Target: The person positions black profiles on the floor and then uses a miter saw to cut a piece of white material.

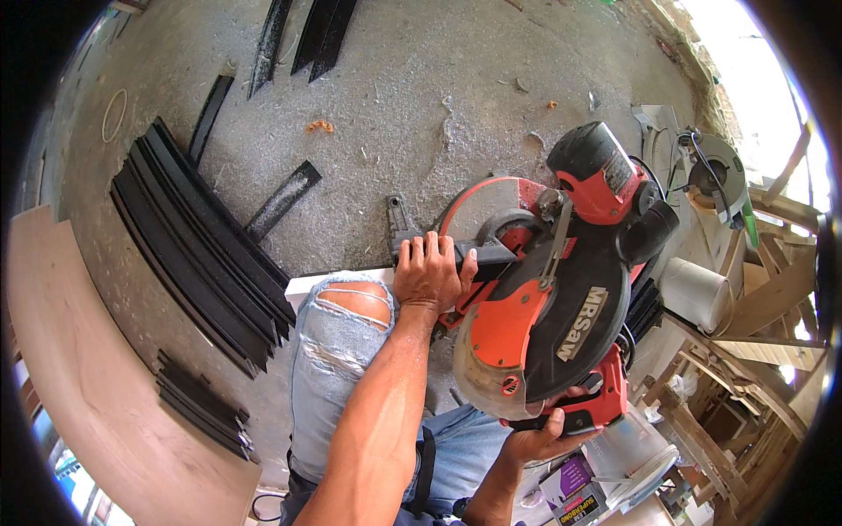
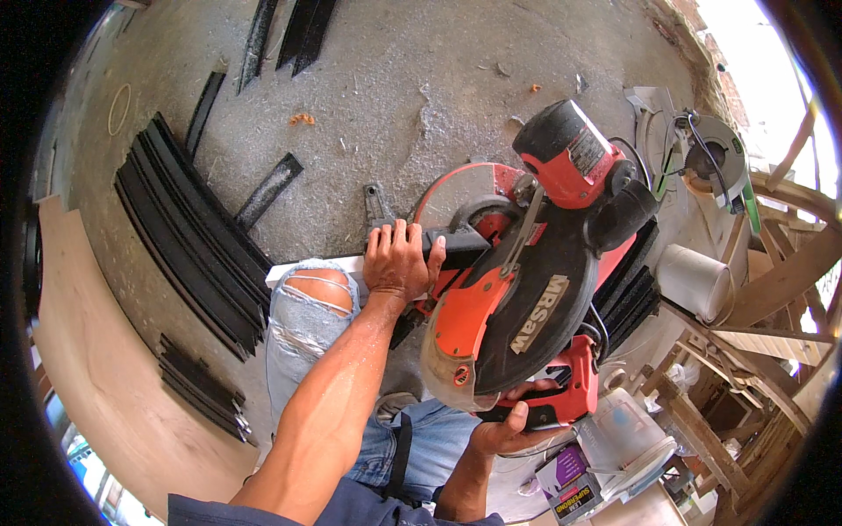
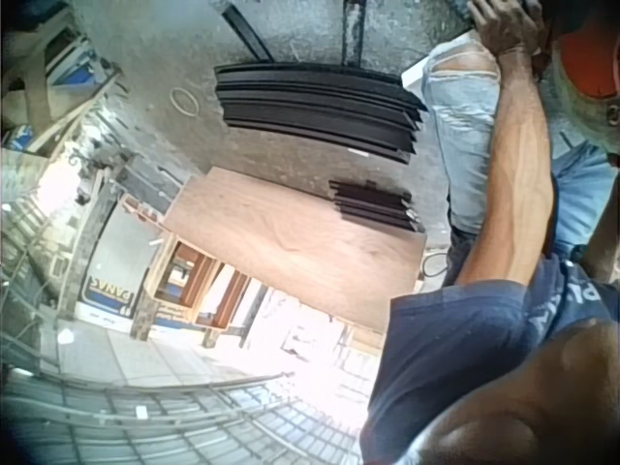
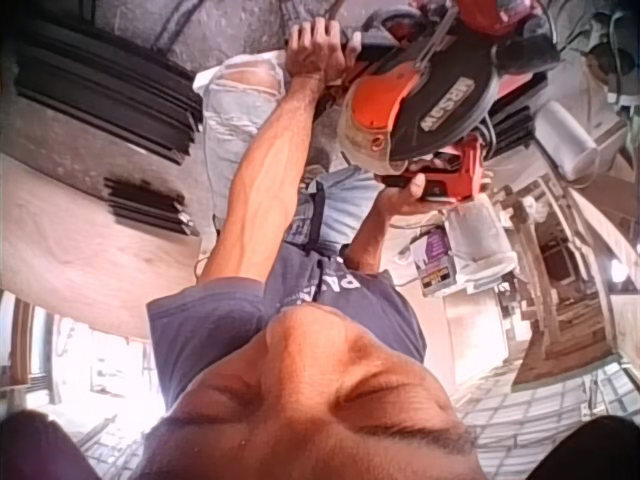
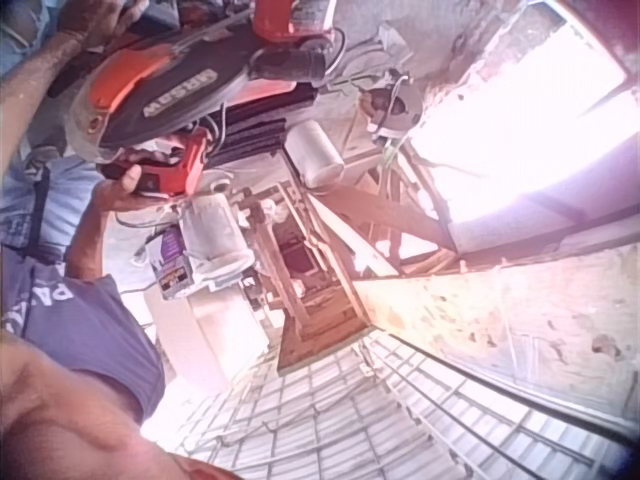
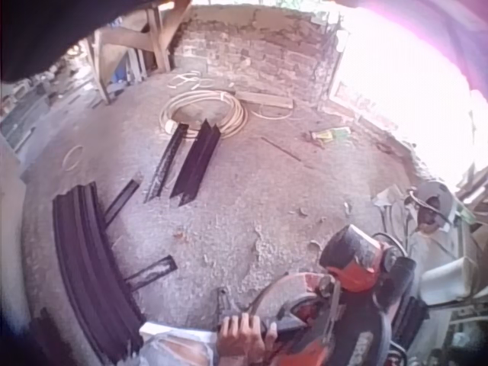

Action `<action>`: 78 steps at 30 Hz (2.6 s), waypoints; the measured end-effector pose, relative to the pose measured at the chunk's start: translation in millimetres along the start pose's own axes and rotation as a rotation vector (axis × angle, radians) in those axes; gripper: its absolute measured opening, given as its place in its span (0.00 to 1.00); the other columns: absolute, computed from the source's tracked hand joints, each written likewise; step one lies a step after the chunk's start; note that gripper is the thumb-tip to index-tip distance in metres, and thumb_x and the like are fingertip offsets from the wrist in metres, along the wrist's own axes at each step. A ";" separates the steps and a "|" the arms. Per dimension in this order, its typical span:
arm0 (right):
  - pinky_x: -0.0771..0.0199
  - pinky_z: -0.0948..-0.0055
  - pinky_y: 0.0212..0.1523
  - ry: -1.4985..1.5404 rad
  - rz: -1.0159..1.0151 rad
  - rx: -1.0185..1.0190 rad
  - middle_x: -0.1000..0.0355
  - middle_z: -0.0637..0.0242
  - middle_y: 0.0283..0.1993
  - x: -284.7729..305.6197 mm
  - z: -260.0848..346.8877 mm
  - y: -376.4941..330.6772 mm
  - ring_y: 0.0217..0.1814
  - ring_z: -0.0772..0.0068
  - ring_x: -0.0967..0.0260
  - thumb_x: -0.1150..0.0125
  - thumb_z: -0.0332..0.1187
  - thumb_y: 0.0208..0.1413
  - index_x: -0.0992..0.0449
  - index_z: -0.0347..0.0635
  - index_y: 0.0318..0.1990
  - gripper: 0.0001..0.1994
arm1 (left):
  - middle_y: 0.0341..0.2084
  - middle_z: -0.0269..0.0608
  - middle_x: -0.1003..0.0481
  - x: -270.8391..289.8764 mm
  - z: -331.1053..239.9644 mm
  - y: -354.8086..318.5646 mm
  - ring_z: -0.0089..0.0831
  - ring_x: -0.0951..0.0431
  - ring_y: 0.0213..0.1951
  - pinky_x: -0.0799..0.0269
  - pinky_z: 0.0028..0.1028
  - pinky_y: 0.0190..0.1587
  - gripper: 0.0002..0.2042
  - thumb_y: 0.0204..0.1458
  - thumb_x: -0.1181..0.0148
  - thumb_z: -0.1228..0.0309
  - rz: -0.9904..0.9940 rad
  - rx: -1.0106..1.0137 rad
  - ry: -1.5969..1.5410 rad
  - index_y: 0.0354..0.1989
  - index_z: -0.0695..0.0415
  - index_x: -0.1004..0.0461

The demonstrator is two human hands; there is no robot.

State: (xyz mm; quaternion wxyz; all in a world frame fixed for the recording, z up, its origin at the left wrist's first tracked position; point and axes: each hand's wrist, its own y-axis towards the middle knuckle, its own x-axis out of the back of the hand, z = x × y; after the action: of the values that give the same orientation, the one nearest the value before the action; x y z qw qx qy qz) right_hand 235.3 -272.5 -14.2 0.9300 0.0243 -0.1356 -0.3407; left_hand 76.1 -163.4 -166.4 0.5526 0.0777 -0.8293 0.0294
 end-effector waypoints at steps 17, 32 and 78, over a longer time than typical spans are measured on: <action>0.31 0.72 0.34 0.029 0.006 0.014 0.33 0.55 0.51 -1.3 -8.4 -5.5 0.33 0.72 0.37 0.46 0.33 0.52 0.51 0.36 0.68 0.36 | 0.30 0.48 0.28 -1.0 0.3 -0.4 0.44 0.26 0.36 0.32 0.41 0.45 0.23 0.59 0.50 0.49 -0.008 -0.005 -0.001 0.31 0.60 0.26; 0.35 0.75 0.32 0.007 -0.026 0.006 0.33 0.56 0.51 -0.1 -23.4 -15.5 0.34 0.73 0.38 0.42 0.37 0.53 0.52 0.37 0.69 0.38 | 0.30 0.48 0.28 0.9 -0.7 0.6 0.45 0.26 0.35 0.32 0.41 0.44 0.23 0.59 0.50 0.49 0.010 0.000 -0.015 0.30 0.60 0.26; 0.25 0.60 0.56 -0.010 -0.026 0.144 0.41 0.43 0.67 14.1 -47.9 -11.4 0.58 0.57 0.30 0.47 0.31 0.52 0.57 0.33 0.74 0.41 | 0.43 0.54 0.22 -5.8 -0.3 -6.4 0.45 0.23 0.48 0.34 0.36 0.58 0.20 0.43 0.37 0.69 0.193 -0.074 0.032 0.47 0.63 0.25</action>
State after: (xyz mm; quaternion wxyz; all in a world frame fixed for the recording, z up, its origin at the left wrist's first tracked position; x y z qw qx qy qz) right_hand 251.3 -292.6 -58.5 0.9206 0.0912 -0.1642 -0.3424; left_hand 79.6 -169.1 -171.8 0.5630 -0.0234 -0.8244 0.0533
